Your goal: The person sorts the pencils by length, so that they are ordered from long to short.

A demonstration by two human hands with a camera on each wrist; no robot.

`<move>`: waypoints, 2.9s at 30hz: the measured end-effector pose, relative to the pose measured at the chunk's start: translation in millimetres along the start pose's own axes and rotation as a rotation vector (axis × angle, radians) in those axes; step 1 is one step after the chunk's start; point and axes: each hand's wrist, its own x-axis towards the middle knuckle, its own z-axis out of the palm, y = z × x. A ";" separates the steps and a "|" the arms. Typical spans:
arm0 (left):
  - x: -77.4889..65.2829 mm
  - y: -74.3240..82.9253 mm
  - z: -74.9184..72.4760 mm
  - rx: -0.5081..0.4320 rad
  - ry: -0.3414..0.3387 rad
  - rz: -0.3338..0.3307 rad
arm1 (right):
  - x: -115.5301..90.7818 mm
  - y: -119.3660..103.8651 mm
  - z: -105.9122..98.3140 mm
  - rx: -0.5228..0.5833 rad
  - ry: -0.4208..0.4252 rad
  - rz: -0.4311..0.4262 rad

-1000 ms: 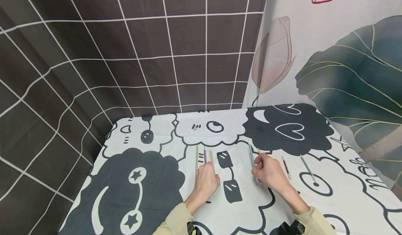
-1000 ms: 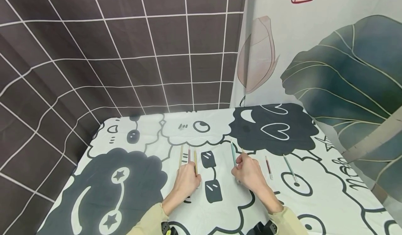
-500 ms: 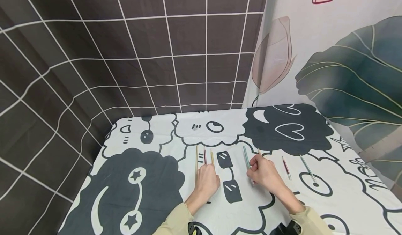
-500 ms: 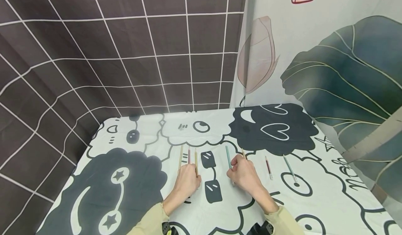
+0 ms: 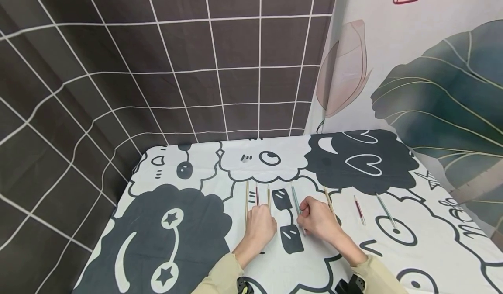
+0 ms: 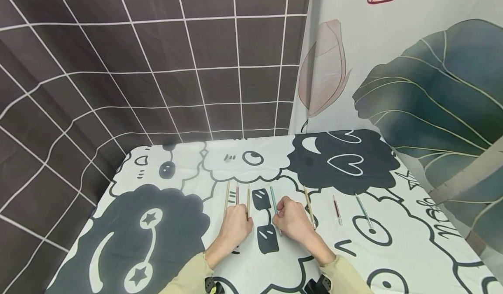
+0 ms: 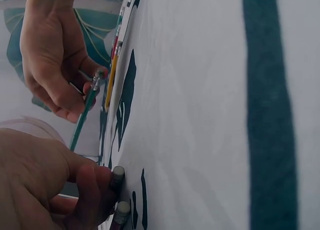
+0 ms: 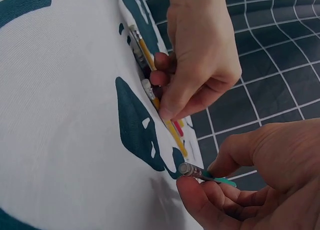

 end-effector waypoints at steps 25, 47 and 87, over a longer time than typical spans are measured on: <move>1.8 -0.7 -0.6 0.047 0.010 0.025 | 8.7 -9.1 19.5 0.121 -0.080 0.047; 2.2 -2.0 -2.2 0.079 0.011 0.048 | 14.8 -17.8 33.8 0.053 -0.099 0.032; -1.0 -2.9 -1.4 0.064 0.011 0.052 | 18.6 -17.3 38.6 0.060 -0.111 0.016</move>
